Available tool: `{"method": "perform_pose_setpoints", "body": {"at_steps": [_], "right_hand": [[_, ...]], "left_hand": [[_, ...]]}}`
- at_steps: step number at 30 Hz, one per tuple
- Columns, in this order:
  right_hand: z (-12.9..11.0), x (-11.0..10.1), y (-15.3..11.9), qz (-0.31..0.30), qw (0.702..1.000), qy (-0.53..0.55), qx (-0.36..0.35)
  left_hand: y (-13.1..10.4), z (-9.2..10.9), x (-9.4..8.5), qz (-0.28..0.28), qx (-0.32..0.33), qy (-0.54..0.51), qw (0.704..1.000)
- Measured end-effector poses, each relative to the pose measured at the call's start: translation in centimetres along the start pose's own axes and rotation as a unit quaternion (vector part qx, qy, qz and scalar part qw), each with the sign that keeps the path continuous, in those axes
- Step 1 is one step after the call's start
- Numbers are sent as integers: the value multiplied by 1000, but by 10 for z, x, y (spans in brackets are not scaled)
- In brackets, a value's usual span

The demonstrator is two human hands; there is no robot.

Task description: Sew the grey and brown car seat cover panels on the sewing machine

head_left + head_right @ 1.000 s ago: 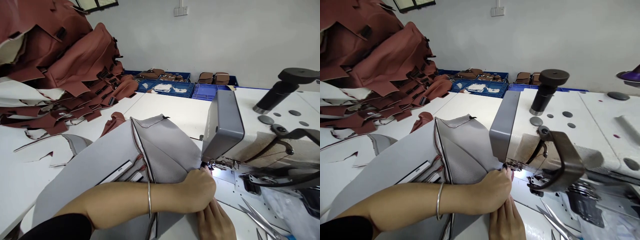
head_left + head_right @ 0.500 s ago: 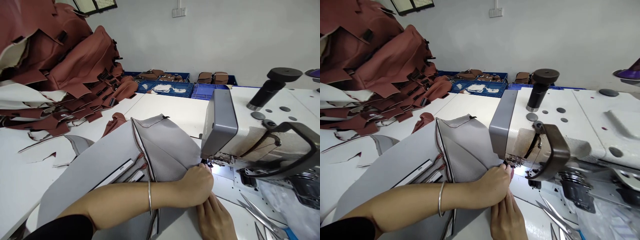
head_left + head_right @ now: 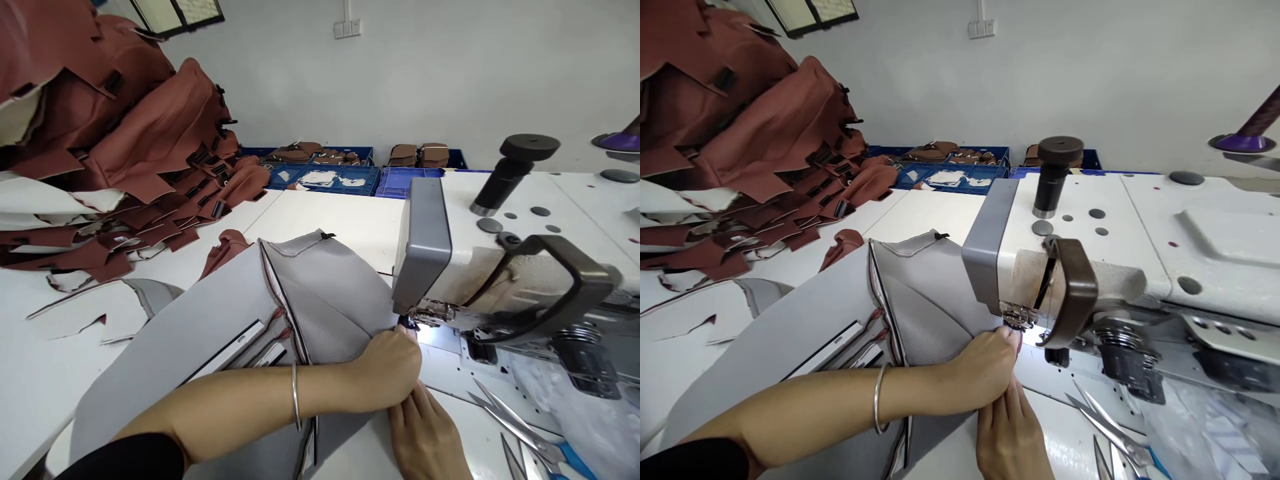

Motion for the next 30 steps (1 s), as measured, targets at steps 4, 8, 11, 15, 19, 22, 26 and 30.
{"method": "perform_pose_setpoints", "body": {"at_steps": [4,8,11,15,19,22,26,30], "right_hand": [[-2,0,-1,-23,999,-3,-39],[-1,1,-2,-4,1000,13,-2],[-1,3,-4,-5,1000,21,16],[2,4,-5,-24,1000,18,7],[7,6,-2,-25,999,22,7],[11,3,3,-17,1000,11,5],[15,-5,11,-25,999,25,-8],[10,-10,20,-4,997,77,-7]], "left_hand": [[-2,2,-1,-8,9,-1,1000],[0,1,-1,-15,8,4,1000],[3,0,-1,-20,9,12,1000],[7,-2,1,8,10,26,1000],[10,-2,1,44,28,38,998],[9,1,-5,32,39,58,997],[-3,3,-22,-63,-10,78,995],[-25,1,-47,-63,-58,115,990]]}}
Point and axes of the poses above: each hand's wrist, its own y-axis towards the middle knuckle, its own x-axis out of the palm, z = x × y, the point moved 3 cm from there along y, towards the middle knuckle, and after that the axes turned 8 degrees about -x, right-handed, at the moved point
